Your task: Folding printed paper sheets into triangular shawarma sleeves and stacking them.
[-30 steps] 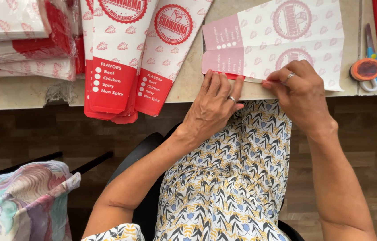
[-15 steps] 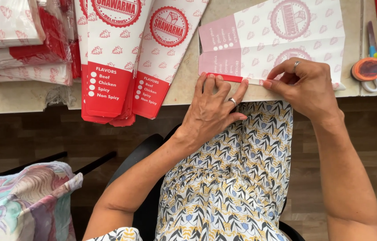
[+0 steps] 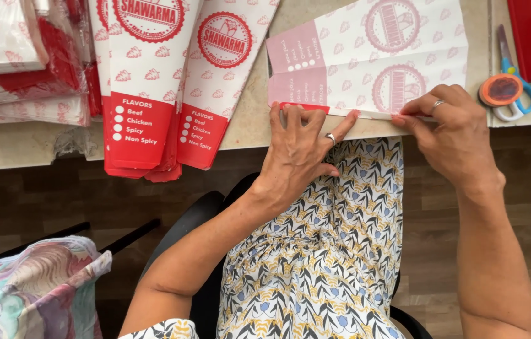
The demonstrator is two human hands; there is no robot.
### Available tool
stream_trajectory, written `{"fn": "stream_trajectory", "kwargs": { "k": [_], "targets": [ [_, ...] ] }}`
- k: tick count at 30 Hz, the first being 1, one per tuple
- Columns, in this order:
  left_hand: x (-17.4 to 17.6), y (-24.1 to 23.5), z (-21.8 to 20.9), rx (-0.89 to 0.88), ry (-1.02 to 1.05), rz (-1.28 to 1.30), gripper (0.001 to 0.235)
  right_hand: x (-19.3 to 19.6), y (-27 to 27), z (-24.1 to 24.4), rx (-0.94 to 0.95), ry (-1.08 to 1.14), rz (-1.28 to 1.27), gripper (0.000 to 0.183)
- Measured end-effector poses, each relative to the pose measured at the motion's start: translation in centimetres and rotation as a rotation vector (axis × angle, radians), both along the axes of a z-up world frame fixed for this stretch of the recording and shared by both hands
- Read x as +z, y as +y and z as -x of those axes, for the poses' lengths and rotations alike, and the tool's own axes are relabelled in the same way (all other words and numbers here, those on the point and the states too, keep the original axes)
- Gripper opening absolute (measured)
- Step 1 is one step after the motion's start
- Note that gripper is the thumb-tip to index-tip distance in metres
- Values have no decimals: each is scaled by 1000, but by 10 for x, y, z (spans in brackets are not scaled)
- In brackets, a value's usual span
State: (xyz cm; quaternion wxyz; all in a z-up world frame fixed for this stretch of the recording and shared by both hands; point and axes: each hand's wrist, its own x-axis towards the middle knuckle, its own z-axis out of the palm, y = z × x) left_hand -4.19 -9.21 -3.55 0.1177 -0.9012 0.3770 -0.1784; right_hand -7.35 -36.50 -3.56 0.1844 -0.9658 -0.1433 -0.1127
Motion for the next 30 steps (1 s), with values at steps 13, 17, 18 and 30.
{"fn": "stream_trajectory", "kwargs": {
  "k": [13,17,18,30],
  "targets": [
    [6,-9,4,60,-30,-141,131,7,-7,-6,-166,228,-389,17],
    [1,-11,3,79,0,-109,132,15,1,-12,-237,313,-246,15],
    [2,-12,2,77,-6,-108,132,13,1,-12,-239,307,-246,15],
    [0,-16,3,91,68,-44,121,-7,-17,20,-221,-16,-209,25]
  ]
}}
